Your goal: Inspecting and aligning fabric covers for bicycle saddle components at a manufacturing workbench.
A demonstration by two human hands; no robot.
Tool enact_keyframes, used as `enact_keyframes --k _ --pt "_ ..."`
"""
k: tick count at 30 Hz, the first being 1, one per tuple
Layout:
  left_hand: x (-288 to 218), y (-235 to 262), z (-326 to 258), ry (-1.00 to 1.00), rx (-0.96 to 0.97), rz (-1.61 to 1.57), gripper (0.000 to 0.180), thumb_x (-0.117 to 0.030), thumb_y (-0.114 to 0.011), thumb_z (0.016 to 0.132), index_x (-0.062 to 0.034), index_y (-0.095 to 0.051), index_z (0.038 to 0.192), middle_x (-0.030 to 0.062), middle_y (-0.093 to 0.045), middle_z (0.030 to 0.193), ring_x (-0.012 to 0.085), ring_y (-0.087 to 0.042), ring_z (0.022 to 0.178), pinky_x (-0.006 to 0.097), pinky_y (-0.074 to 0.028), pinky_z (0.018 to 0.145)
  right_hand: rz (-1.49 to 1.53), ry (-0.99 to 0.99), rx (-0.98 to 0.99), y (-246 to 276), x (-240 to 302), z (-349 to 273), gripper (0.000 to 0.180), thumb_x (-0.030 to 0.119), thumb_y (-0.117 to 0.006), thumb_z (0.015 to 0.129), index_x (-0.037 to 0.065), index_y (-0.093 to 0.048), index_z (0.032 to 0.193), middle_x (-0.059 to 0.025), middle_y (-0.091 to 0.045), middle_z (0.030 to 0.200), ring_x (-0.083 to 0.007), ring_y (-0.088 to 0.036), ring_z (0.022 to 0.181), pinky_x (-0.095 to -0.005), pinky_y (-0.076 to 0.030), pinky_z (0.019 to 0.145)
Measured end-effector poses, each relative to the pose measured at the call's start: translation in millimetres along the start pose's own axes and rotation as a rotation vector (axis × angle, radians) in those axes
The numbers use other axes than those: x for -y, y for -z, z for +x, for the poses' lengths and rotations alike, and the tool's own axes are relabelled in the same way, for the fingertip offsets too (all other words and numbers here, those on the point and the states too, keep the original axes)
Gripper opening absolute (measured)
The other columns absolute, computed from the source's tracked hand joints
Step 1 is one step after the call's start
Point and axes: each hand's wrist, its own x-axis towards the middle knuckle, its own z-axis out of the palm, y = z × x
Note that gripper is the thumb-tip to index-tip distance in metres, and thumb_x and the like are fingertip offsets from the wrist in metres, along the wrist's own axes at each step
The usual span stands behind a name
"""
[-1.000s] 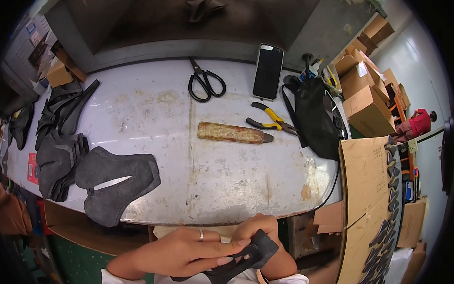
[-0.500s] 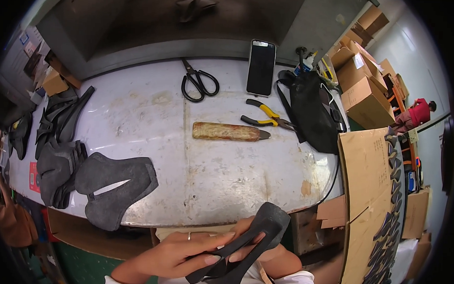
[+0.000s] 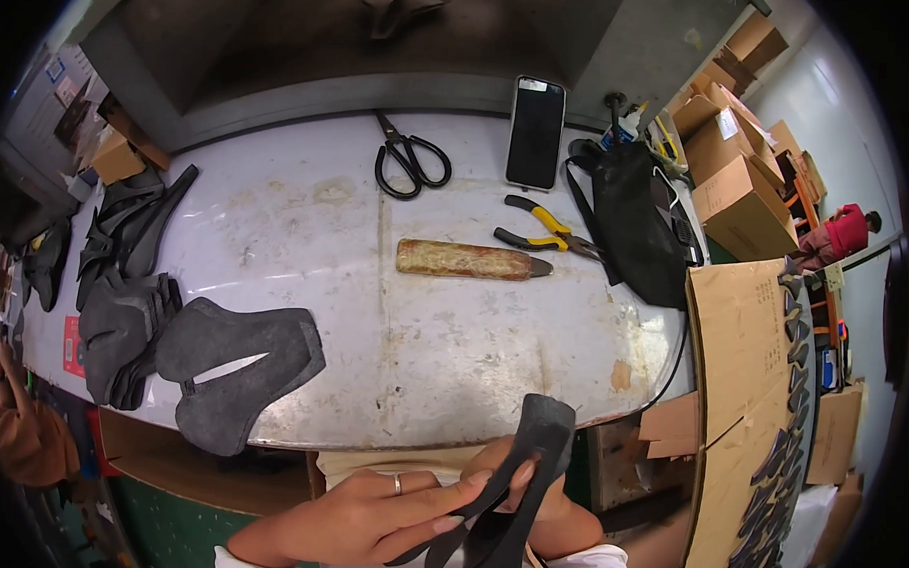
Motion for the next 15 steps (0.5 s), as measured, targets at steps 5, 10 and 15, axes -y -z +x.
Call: enact_keyframes --k 5,10,15 --pt "18 -5 -10 0.063 0.011 -0.145 0.053 -0.008 -0.063 0.092 -0.0063 -0.048 0.143 0.0126 -0.056 0.077 0.0243 -0.052 0.057 0.032 -0.045 0.059 -0.055 0.002 0.254 -4 17 13 0.023 -0.009 -0.075 0.074 -0.007 -0.064 0.095 -0.0199 -0.07 0.084 -0.0256 -0.068 0.067 -0.0331 -0.055 0.06" --pt "22 -1 -9 0.044 -0.011 -0.273 0.054 -0.004 -0.072 0.085 0.0064 -0.052 0.134 0.022 -0.07 0.106 0.0189 -0.068 0.075 0.028 -0.051 0.067 0.299 0.074 0.176 -15 29 22 0.027 -0.002 -0.081 0.072 -0.003 -0.062 0.091 -0.0169 -0.07 0.079 -0.0226 -0.069 0.068 -0.0319 -0.054 0.061" --pt "26 -5 -13 0.087 -0.119 -0.356 0.054 -0.001 -0.063 0.089 0.0072 -0.045 0.139 0.0184 -0.07 0.105 0.016 -0.065 0.088 0.028 -0.05 0.074 0.2 -0.343 0.273 -20 17 17 0.044 0.006 -0.085 0.069 -0.006 -0.064 0.106 -0.0125 -0.07 0.094 -0.0187 -0.067 0.086 -0.0316 -0.053 0.076"
